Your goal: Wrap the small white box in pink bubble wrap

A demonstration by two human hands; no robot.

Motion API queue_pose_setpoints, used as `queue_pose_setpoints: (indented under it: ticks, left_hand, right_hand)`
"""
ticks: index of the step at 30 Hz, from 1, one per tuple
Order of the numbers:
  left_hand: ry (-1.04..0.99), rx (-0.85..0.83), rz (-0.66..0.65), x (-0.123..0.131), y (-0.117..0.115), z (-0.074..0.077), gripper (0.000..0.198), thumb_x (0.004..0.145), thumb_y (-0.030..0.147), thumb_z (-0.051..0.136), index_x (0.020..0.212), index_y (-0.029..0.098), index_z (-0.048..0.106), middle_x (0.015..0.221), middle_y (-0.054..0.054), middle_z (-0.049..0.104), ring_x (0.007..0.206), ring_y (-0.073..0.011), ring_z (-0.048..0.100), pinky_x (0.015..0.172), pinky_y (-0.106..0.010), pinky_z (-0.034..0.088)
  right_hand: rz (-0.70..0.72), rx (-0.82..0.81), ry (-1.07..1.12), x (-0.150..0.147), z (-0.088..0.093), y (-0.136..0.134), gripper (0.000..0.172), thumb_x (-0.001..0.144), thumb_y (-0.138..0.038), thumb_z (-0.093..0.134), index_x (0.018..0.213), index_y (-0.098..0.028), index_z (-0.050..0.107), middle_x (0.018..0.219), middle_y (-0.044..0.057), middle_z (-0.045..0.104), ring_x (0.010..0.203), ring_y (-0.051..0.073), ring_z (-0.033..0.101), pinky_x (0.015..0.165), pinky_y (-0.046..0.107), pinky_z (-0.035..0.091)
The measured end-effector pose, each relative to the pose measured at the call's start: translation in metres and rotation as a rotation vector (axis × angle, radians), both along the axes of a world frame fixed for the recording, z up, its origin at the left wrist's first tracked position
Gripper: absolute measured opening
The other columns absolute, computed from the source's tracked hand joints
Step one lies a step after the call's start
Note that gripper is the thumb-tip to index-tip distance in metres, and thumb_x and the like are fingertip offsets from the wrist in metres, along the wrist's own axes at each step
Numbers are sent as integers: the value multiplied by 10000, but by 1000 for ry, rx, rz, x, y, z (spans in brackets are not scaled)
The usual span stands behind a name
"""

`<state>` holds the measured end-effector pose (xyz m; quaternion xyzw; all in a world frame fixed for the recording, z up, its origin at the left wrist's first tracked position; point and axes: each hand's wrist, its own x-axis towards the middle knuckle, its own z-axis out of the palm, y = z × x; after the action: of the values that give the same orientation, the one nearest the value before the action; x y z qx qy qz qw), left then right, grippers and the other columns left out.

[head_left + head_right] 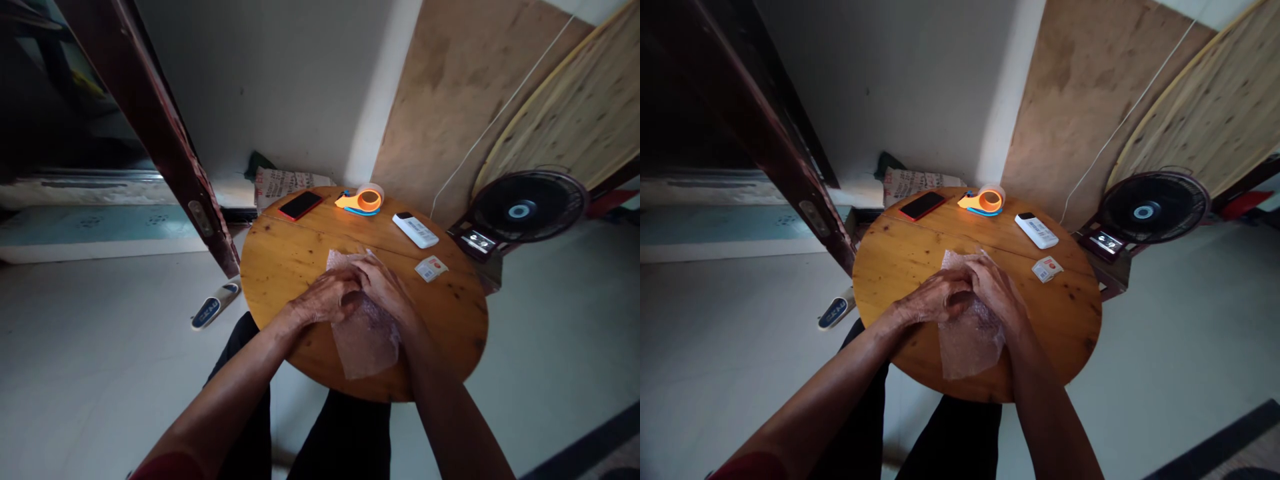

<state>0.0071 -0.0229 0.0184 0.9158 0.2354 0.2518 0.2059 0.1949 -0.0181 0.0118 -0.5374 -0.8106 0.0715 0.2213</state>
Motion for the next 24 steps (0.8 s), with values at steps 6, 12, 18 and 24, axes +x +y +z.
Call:
queue_pose_setpoints:
  ticks: [6,12,18,24]
  left_hand:
    - [-9,12,1,0,1,-2,228,800,167,571,1012,177,654,1094,-84,657,1085,-226,600,956,-358,479]
    - [0,-11,13,-1,2,-2,206,809,178,571,991,203,663,1052,-69,673,1057,-224,613,939,-371,490]
    - [6,-8,17,0,2,-2,204,824,189,561,1001,197,661,1061,-75,672,1072,-225,610,952,-376,485]
    - [5,3,21,-1,2,-2,220,818,192,569,1019,186,659,1061,-77,672,1079,-228,610,957,-372,483]
  right_hand:
    - [-35,-19,-74,-8,15,-7,271,904,-149,450,1045,-203,675,1108,88,654,1075,202,555,976,342,417]
    - [-31,-37,-74,-6,13,-5,244,901,-149,462,1003,-209,675,1064,71,662,1025,185,561,940,314,419]
    - [-24,-36,-61,-6,13,-4,254,897,-135,455,1010,-197,674,1079,82,662,1046,186,561,950,309,414]
    - [-19,-60,-76,-4,12,-2,219,889,-137,473,951,-199,673,1047,76,657,1004,180,565,919,307,424]
